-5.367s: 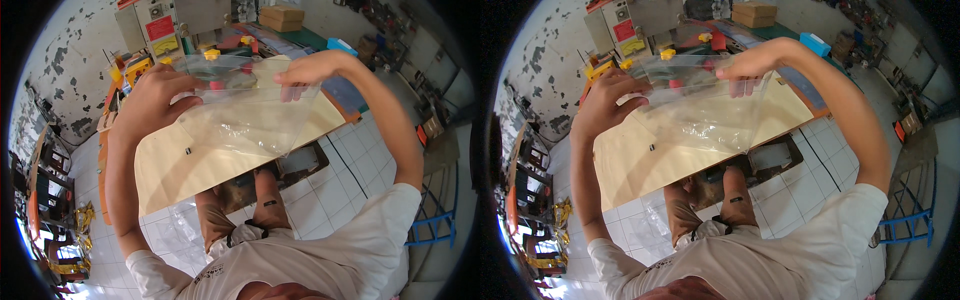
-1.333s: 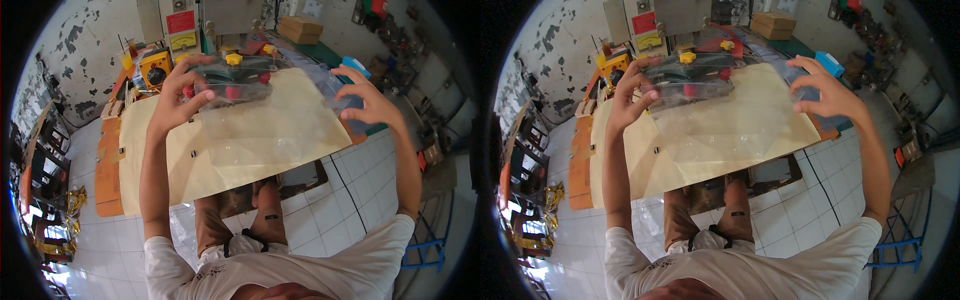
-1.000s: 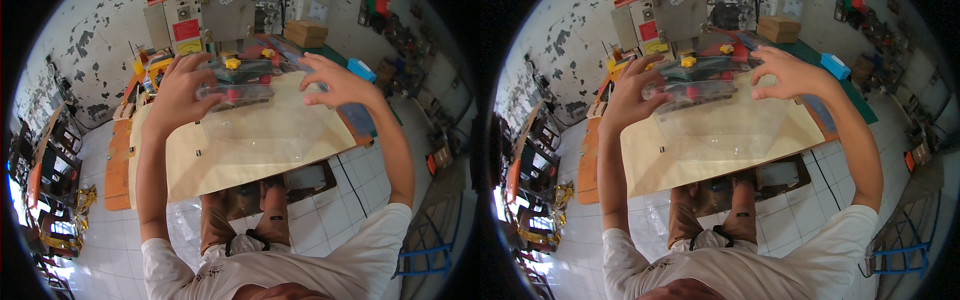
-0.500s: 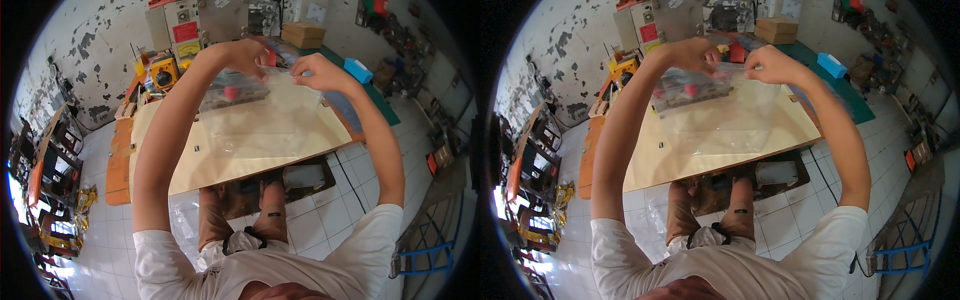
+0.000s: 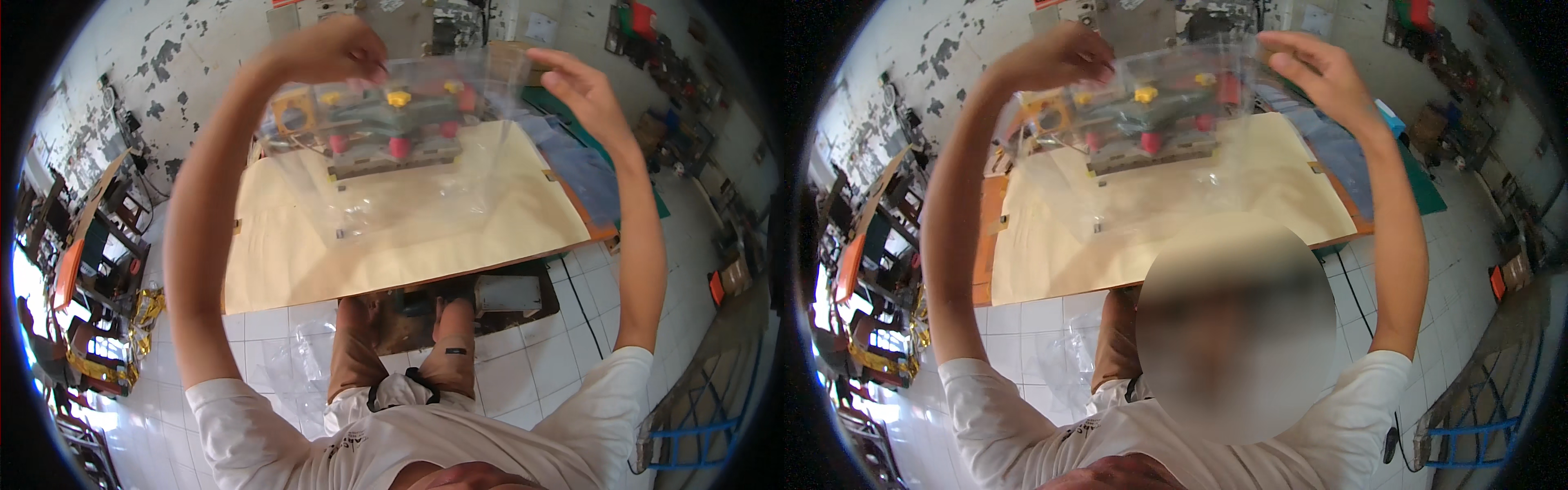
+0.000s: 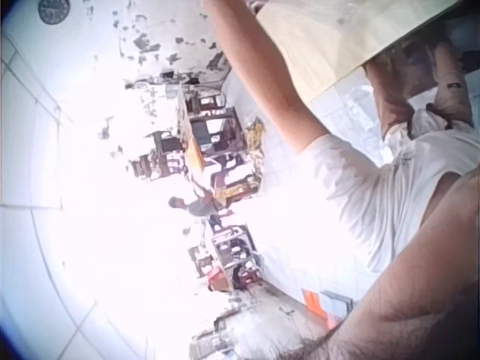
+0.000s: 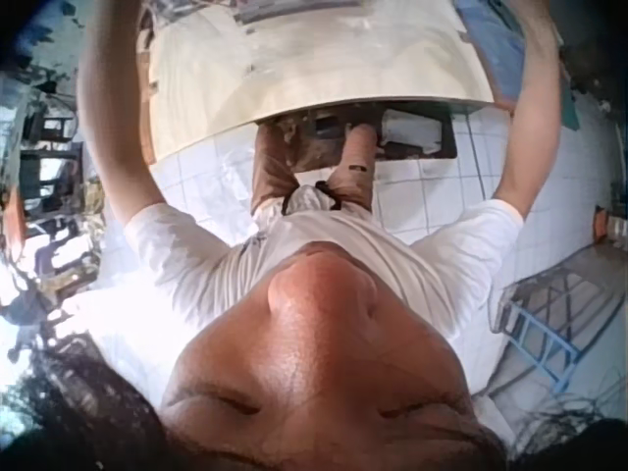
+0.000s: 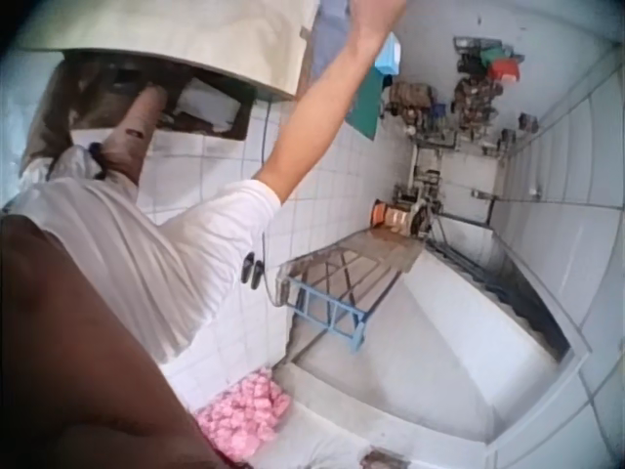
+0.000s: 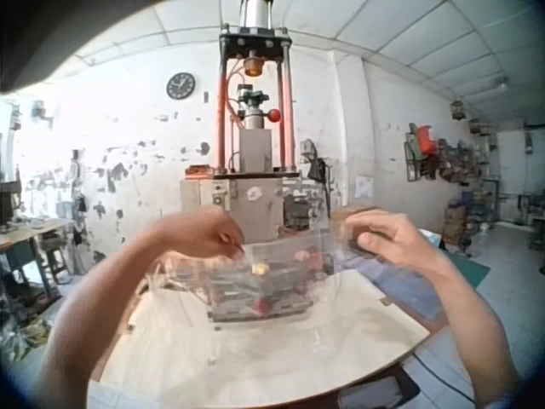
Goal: The person opens and unfolds a clear plastic sheet by hand, then positions and smooths it flat on a template board.
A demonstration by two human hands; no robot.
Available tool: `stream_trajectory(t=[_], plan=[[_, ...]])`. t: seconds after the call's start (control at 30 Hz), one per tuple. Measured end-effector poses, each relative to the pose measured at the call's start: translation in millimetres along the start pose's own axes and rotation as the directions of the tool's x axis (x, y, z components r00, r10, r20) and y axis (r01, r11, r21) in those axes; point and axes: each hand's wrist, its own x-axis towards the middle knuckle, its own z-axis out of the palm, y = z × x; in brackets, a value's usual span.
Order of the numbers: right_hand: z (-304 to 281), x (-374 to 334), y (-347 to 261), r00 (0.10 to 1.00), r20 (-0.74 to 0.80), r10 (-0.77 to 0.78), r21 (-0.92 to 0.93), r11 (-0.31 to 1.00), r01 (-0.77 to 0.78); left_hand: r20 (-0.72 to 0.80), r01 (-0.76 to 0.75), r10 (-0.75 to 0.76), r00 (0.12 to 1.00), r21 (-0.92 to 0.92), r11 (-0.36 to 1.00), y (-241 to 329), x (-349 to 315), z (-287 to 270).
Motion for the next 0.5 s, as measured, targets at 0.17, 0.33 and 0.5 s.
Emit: stream_trajectory(t=[0.17, 0.33, 0.5], plan=[[12.9, -10.1, 6.8, 0.981, -0.189, 0.050, 0.179, 0.984, -0.016, -0.022, 0.436, -0.435, 0.900, 0.027, 0.900, 9.3, -97.0, -95.0], [58.5, -42.3, 28.6, 0.892, 0.078, 0.444, 0.471, 0.773, -0.426, -0.173, 0.499, -0.555, 0.814, -0.279, 0.820, -4.8, -147.0, -114.5], [181.2, -70.5, 30.8, 0.817, 0.311, 0.485, 0.661, 0.508, -0.553, -0.190, 0.487, -0.588, 0.786, -0.396, 0.779, -28.6, -177.2, -108.2]])
